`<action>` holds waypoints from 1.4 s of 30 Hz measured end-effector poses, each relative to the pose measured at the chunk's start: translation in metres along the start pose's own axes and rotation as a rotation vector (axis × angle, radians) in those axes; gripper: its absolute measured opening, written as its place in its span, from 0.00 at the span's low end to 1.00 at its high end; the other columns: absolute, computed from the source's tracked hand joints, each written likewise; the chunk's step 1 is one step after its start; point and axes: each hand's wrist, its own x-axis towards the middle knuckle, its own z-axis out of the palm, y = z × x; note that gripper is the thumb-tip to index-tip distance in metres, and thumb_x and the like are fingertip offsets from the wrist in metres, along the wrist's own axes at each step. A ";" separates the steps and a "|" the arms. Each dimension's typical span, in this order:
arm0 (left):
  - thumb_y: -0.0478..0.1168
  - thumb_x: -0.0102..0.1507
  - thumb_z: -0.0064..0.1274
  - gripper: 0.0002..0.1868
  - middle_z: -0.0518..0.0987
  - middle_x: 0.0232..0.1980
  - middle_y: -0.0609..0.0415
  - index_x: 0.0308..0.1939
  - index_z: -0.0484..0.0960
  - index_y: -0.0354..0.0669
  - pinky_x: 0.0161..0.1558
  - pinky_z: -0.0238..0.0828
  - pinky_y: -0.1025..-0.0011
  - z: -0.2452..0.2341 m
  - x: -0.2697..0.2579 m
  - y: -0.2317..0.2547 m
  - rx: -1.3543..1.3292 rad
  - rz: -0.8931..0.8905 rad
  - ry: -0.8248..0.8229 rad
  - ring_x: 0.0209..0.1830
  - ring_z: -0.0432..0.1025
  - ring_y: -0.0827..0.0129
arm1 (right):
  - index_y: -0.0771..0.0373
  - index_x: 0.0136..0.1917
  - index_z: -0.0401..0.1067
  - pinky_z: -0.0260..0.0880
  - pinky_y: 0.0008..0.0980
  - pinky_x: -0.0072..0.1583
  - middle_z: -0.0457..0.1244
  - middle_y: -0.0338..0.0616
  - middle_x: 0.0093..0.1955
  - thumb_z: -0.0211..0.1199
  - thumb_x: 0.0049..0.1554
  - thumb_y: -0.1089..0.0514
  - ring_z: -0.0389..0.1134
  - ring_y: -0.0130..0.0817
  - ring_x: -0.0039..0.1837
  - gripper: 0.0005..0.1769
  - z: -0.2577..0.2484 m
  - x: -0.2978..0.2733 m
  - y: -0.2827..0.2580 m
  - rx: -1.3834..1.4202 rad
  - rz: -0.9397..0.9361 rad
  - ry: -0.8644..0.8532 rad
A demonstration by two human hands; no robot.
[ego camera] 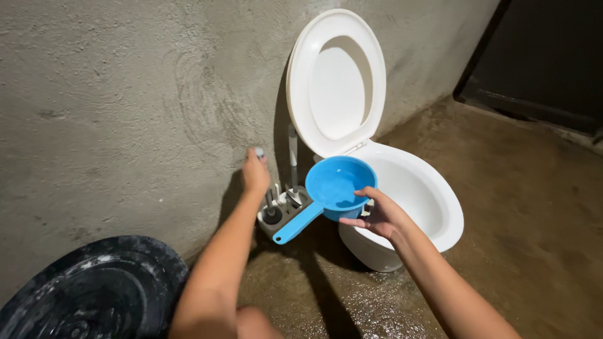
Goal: The person organizes bathroom items on a wall-mounted rack, then pours cleaner into the toilet bowl. They scoop water from a bucket and pour it into the bowl, then scrub the interior with a toilet brush.
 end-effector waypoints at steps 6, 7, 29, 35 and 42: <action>0.34 0.67 0.52 0.15 0.77 0.54 0.36 0.57 0.70 0.36 0.51 0.69 0.50 -0.059 0.026 0.104 -0.143 0.311 0.176 0.53 0.72 0.39 | 0.62 0.70 0.56 0.73 0.61 0.55 0.51 0.62 0.68 0.66 0.47 0.59 0.64 0.58 0.67 0.39 -0.020 -0.018 -0.011 0.045 -0.046 0.046; 0.34 0.68 0.52 0.16 0.77 0.55 0.36 0.58 0.69 0.35 0.52 0.68 0.51 -0.069 0.028 0.128 -0.147 0.353 0.185 0.54 0.72 0.39 | 0.61 0.70 0.56 0.73 0.61 0.55 0.51 0.60 0.68 0.66 0.47 0.59 0.63 0.57 0.66 0.39 -0.025 -0.022 -0.015 0.052 -0.051 0.067; 0.38 0.74 0.50 0.14 0.78 0.48 0.44 0.61 0.69 0.37 0.50 0.74 0.63 -0.046 -0.068 0.385 -0.768 0.666 -0.155 0.46 0.76 0.54 | 0.59 0.75 0.54 0.78 0.55 0.54 0.51 0.55 0.74 0.69 0.46 0.51 0.62 0.58 0.68 0.47 -0.184 -0.145 -0.057 0.070 -0.319 0.415; 0.41 0.75 0.47 0.13 0.75 0.39 0.55 0.59 0.68 0.38 0.40 0.73 0.70 0.051 -0.112 0.367 -1.042 0.441 -0.283 0.36 0.76 0.70 | 0.56 0.77 0.52 0.77 0.53 0.53 0.49 0.54 0.74 0.68 0.45 0.50 0.62 0.62 0.68 0.50 -0.216 -0.157 -0.048 0.124 -0.359 0.511; 0.50 0.66 0.65 0.26 0.62 0.19 0.56 0.26 0.70 0.38 0.24 0.57 0.69 0.134 -0.136 0.358 -0.805 0.305 -0.130 0.22 0.54 0.72 | 0.63 0.77 0.51 0.79 0.51 0.54 0.52 0.65 0.71 0.70 0.45 0.50 0.66 0.60 0.66 0.51 -0.256 -0.152 -0.029 0.211 -0.397 0.529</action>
